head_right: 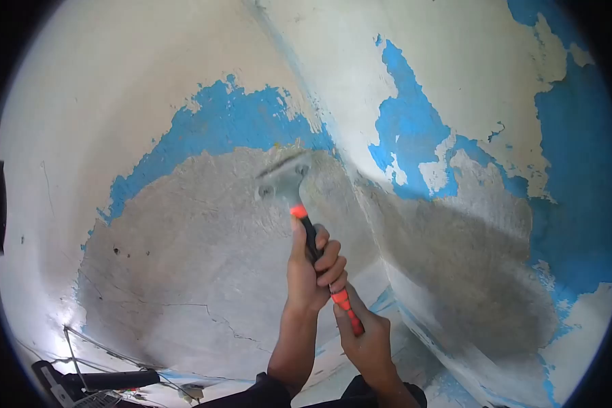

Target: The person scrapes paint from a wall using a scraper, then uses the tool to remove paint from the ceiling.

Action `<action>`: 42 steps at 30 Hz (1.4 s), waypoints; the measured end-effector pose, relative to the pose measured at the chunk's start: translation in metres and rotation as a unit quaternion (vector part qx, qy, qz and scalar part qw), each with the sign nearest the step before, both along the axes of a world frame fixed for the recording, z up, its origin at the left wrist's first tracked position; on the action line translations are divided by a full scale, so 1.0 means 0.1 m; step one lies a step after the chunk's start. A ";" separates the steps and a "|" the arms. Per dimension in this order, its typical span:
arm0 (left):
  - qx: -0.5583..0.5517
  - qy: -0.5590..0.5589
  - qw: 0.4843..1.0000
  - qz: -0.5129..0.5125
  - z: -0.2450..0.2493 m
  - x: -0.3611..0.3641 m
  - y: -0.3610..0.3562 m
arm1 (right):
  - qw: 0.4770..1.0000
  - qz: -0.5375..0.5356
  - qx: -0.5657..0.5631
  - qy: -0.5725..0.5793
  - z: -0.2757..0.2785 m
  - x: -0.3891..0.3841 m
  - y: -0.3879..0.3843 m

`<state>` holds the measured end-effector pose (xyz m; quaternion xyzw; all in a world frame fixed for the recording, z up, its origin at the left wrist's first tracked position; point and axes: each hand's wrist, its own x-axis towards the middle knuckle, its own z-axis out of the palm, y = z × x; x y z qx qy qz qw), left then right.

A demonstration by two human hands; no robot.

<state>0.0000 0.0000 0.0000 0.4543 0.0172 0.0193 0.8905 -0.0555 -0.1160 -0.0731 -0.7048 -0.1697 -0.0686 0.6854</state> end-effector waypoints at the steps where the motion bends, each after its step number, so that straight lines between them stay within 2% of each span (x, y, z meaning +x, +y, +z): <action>1: 0.012 -0.001 1.000 0.002 0.07 0.04 0.00 | 1.000 0.000 -0.003 0.016 0.08 0.03 0.01; 11: -0.024 -0.009 1.000 -0.003 -0.05 -0.02 -0.07 | 0.999 0.017 -0.026 0.036 0.02 -0.08 -0.13; 16: 0.001 -0.036 0.999 -0.021 0.18 0.19 -0.01 | 1.000 -0.003 -0.016 0.013 0.20 0.12 -0.03; 19: -0.030 -0.039 0.999 -0.018 0.21 0.19 -0.05 | 1.000 0.004 -0.015 0.012 0.29 0.15 -0.07; 23: -0.057 -0.007 0.998 -0.009 -0.07 -0.03 -0.06 | 0.999 0.008 -0.027 0.019 0.08 -0.07 -0.14; 24: -0.055 -0.016 0.998 -0.037 -0.08 -0.05 -0.04 | 0.999 0.012 -0.030 0.026 0.06 -0.09 -0.15; 30: -0.038 -0.027 0.998 -0.037 0.09 0.06 -0.03 | 0.998 0.015 -0.046 0.038 0.27 0.01 -0.15; 33: -0.055 -0.038 0.997 -0.041 0.02 0.05 0.01 | 0.997 0.027 -0.049 0.059 0.27 -0.01 -0.14; 36: -0.084 -0.037 0.995 -0.042 -0.06 -0.04 -0.01 | 1.000 0.009 -0.019 0.006 0.12 -0.07 -0.13; 39: -0.066 -0.034 0.997 -0.025 0.03 0.01 -0.01 | 1.000 -0.012 -0.023 -0.014 0.15 -0.02 -0.06; 42: -0.053 -0.035 0.998 -0.020 0.11 0.08 -0.04 | 0.999 0.005 -0.024 0.020 0.22 0.05 -0.10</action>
